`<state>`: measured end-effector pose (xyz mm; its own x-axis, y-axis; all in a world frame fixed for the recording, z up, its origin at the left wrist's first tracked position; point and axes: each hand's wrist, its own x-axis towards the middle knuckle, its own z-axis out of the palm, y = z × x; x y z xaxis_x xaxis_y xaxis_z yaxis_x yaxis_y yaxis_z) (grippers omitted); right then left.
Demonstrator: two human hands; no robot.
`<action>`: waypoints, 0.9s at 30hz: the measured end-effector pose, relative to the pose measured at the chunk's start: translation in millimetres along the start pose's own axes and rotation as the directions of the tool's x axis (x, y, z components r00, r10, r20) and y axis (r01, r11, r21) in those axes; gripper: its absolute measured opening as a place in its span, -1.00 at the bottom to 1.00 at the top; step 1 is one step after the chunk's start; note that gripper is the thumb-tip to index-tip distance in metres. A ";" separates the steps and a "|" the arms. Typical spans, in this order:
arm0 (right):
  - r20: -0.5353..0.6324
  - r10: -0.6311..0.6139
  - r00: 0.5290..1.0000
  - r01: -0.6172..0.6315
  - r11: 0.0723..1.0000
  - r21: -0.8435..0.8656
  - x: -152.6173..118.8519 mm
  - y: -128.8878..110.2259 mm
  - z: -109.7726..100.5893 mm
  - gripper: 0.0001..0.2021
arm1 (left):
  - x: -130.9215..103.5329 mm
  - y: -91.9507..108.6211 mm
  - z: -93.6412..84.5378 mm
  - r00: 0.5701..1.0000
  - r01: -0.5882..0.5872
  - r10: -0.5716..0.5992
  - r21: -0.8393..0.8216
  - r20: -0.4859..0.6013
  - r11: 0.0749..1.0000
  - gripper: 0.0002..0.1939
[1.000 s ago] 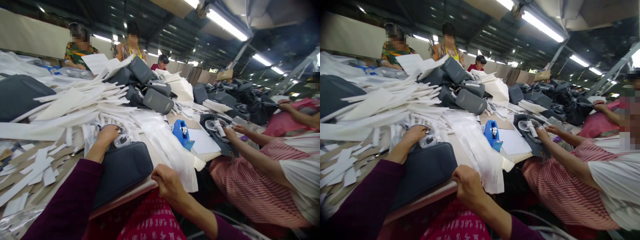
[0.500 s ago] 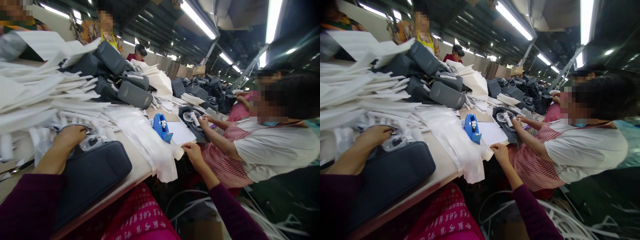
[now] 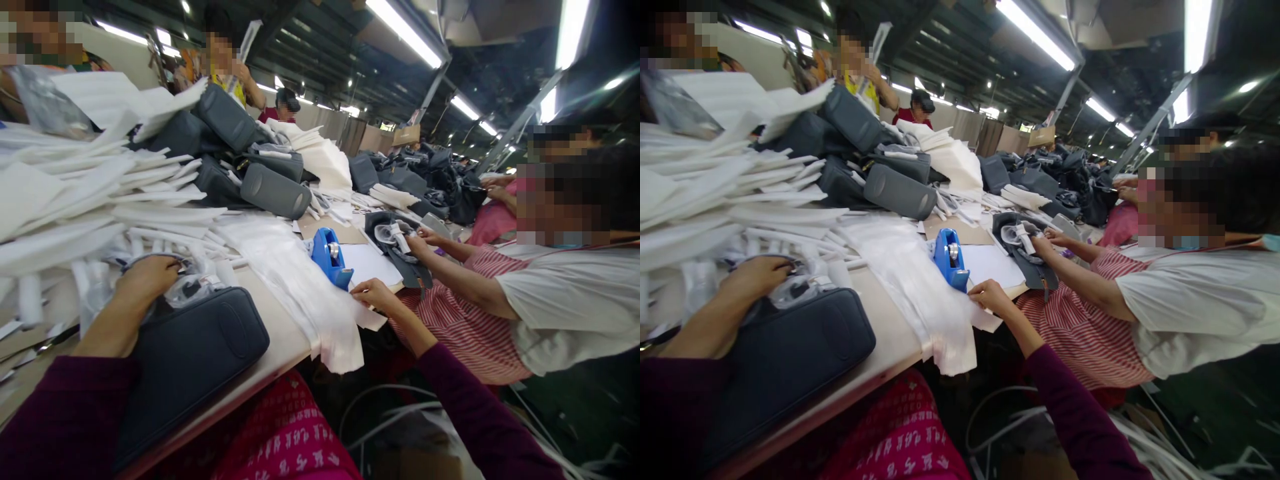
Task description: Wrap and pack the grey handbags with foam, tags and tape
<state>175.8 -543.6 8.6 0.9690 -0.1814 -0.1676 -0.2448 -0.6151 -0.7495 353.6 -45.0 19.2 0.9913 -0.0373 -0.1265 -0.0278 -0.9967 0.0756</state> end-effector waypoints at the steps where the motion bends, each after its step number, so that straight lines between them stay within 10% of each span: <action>1: 0.011 0.013 1.000 -0.013 1.000 0.002 -0.1 -1.8 0.8 -0.81 | 0.0 0.0 0.0 1.000 0.003 -0.003 -0.004 -0.002 1.000 -0.53; 27: 0.072 0.052 0.996 -0.047 0.996 -0.069 -19.2 -43.6 11.0 -0.97 | -2.4 4.6 2.5 0.997 0.075 -0.076 -0.038 -0.014 0.996 -0.51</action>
<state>168.2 -504.9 37.5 0.9549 -0.1575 -0.2517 -0.2916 -0.6577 -0.6946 350.8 -49.6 17.4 0.9923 0.0396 -0.1176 0.0519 -0.9933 0.1031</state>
